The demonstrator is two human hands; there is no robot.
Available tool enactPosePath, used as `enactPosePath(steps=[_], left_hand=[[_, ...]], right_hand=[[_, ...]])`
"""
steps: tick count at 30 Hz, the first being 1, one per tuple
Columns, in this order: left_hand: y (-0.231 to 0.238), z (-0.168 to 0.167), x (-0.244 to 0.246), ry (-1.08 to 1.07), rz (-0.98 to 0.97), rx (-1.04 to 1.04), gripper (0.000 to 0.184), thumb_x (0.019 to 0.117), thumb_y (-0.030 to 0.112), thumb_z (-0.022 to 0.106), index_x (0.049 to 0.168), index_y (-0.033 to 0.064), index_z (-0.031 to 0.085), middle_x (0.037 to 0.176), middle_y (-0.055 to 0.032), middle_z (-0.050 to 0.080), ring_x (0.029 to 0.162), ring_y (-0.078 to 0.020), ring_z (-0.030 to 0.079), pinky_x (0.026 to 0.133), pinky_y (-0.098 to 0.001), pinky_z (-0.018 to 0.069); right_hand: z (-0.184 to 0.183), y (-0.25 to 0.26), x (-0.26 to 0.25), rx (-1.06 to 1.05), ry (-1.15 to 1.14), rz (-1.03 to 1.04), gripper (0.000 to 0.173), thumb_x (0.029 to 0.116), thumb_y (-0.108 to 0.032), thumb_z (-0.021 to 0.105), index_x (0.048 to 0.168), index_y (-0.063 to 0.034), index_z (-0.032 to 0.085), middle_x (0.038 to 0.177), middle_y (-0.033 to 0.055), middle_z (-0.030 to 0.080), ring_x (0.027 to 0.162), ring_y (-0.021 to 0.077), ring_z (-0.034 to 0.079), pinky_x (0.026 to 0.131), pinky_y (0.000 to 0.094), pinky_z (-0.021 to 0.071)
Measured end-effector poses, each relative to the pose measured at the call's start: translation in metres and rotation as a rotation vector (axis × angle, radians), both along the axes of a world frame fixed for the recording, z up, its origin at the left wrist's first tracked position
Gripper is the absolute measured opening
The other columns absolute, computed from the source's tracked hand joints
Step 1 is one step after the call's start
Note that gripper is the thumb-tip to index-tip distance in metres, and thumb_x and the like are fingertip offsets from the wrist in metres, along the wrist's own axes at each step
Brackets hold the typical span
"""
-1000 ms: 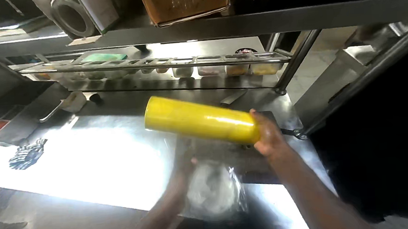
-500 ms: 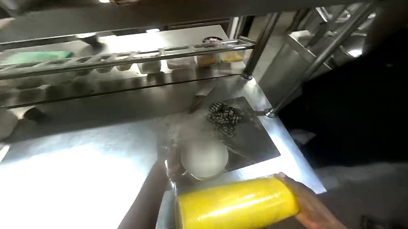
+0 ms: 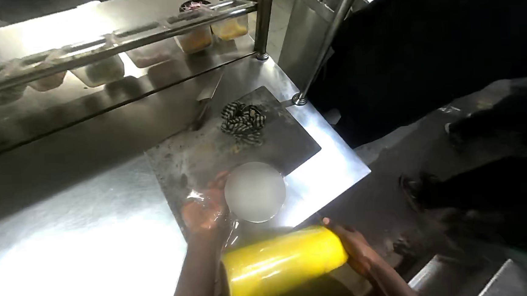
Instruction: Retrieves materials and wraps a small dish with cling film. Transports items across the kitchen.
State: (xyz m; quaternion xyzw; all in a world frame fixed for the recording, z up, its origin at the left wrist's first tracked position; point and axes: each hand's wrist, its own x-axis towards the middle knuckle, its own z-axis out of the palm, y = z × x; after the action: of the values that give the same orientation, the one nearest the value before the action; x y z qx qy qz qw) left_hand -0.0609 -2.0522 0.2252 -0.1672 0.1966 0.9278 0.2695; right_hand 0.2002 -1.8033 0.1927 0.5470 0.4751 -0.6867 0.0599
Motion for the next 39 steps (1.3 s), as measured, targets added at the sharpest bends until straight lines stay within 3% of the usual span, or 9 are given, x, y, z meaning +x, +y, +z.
enactPosePath(steps=[2, 6, 10, 13, 21, 26, 29, 34, 39], left_hand=[[0.004, 0.001, 0.002, 0.011, 0.028, -0.039, 0.066, 0.1033, 0.046, 0.016, 0.112, 0.0008, 0.062, 0.123, -0.016, 0.067, 0.11, -0.0272, 0.067, 0.09, -0.0398, 0.0573], [0.007, 0.009, -0.017, -0.054, -0.191, -0.533, 0.031, 0.107, 0.029, 0.035, 0.098, 0.0109, 0.058, 0.077, -0.004, 0.064, 0.06, -0.0113, 0.062, 0.048, -0.0254, 0.052], [0.013, 0.005, -0.03, 0.02, -0.39, -0.786, 0.027, 0.106, 0.025, 0.05, 0.112, 0.0026, 0.063, 0.09, -0.0122, 0.068, 0.077, -0.0207, 0.067, 0.068, -0.0384, 0.0579], [0.029, 0.014, -0.021, -0.008, -0.256, -0.821, 0.024, 0.1046, 0.026, 0.05, 0.102, 0.0043, 0.061, 0.081, -0.01, 0.063, 0.069, -0.0194, 0.063, 0.061, -0.0374, 0.0554], [0.004, 0.01, -0.013, -0.114, -0.019, -0.071, 0.036, 0.1019, 0.023, 0.032, 0.108, 0.002, 0.061, 0.097, -0.015, 0.071, 0.084, -0.0237, 0.072, 0.071, -0.0354, 0.0621], [-0.009, -0.016, -0.016, 0.246, -0.314, 0.308, 0.031, 0.0827, 0.001, 0.065, 0.113, -0.0042, 0.069, 0.11, -0.0149, 0.073, 0.1, -0.0219, 0.072, 0.095, -0.0343, 0.057], [-0.004, 0.0, -0.023, 0.467, -0.424, -0.158, 0.036, 0.0869, 0.005, 0.07, 0.123, 0.0007, 0.066, 0.13, -0.0141, 0.067, 0.111, -0.0199, 0.067, 0.097, -0.0357, 0.056], [0.054, 0.015, -0.04, 0.156, -0.277, -0.848, 0.014, 0.1004, 0.003, 0.057, 0.113, -0.0029, 0.061, 0.092, -0.0143, 0.067, 0.078, -0.0207, 0.066, 0.069, -0.0367, 0.0578], [0.034, 0.02, -0.084, 0.734, -0.689, -1.519, 0.042, 0.1, 0.033, 0.066, 0.121, -0.003, 0.064, 0.102, -0.0197, 0.069, 0.09, -0.0291, 0.069, 0.083, -0.0499, 0.0573]], right_hand=[[-0.001, 0.001, -0.002, 0.004, 0.003, 0.004, 0.045, 0.0988, -0.039, 0.068, 0.114, 0.0033, 0.065, 0.091, 0.0169, 0.073, 0.08, 0.027, 0.073, 0.072, 0.0444, 0.0626], [0.004, 0.001, -0.005, -0.022, 0.037, 0.007, 0.043, 0.0997, -0.039, 0.066, 0.112, 0.0028, 0.065, 0.09, 0.0169, 0.073, 0.08, 0.0273, 0.073, 0.072, 0.0449, 0.0624], [0.004, -0.003, -0.004, -0.065, 0.066, 0.024, 0.043, 0.0999, -0.039, 0.066, 0.113, 0.0019, 0.066, 0.089, 0.0168, 0.073, 0.08, 0.0275, 0.073, 0.071, 0.0451, 0.0624], [0.0, -0.004, -0.005, -0.079, 0.065, 0.009, 0.046, 0.0988, -0.042, 0.067, 0.113, 0.0018, 0.066, 0.091, 0.017, 0.073, 0.081, 0.0283, 0.073, 0.072, 0.0464, 0.062], [0.007, -0.009, 0.0, -0.071, 0.034, -0.105, 0.045, 0.0987, -0.043, 0.066, 0.113, 0.0, 0.066, 0.092, 0.0157, 0.073, 0.081, 0.0271, 0.073, 0.072, 0.0461, 0.0619], [0.023, -0.016, 0.0, -0.032, 0.024, -0.173, 0.044, 0.0995, -0.041, 0.065, 0.113, 0.0006, 0.067, 0.091, 0.0163, 0.074, 0.08, 0.0274, 0.073, 0.071, 0.046, 0.0624], [0.031, -0.02, -0.001, -0.013, 0.016, -0.196, 0.042, 0.1009, -0.039, 0.064, 0.111, 0.0009, 0.067, 0.089, 0.016, 0.074, 0.078, 0.0266, 0.073, 0.069, 0.0447, 0.0623], [0.049, -0.024, -0.012, 0.004, -0.001, -0.207, 0.041, 0.101, -0.039, 0.064, 0.11, 0.0005, 0.067, 0.086, 0.0153, 0.073, 0.076, 0.0256, 0.073, 0.067, 0.0432, 0.0623], [0.053, -0.033, -0.031, -0.046, 0.041, -0.193, 0.039, 0.1027, -0.038, 0.061, 0.11, -0.0004, 0.066, 0.087, 0.0135, 0.073, 0.077, 0.0242, 0.073, 0.069, 0.0424, 0.062]])
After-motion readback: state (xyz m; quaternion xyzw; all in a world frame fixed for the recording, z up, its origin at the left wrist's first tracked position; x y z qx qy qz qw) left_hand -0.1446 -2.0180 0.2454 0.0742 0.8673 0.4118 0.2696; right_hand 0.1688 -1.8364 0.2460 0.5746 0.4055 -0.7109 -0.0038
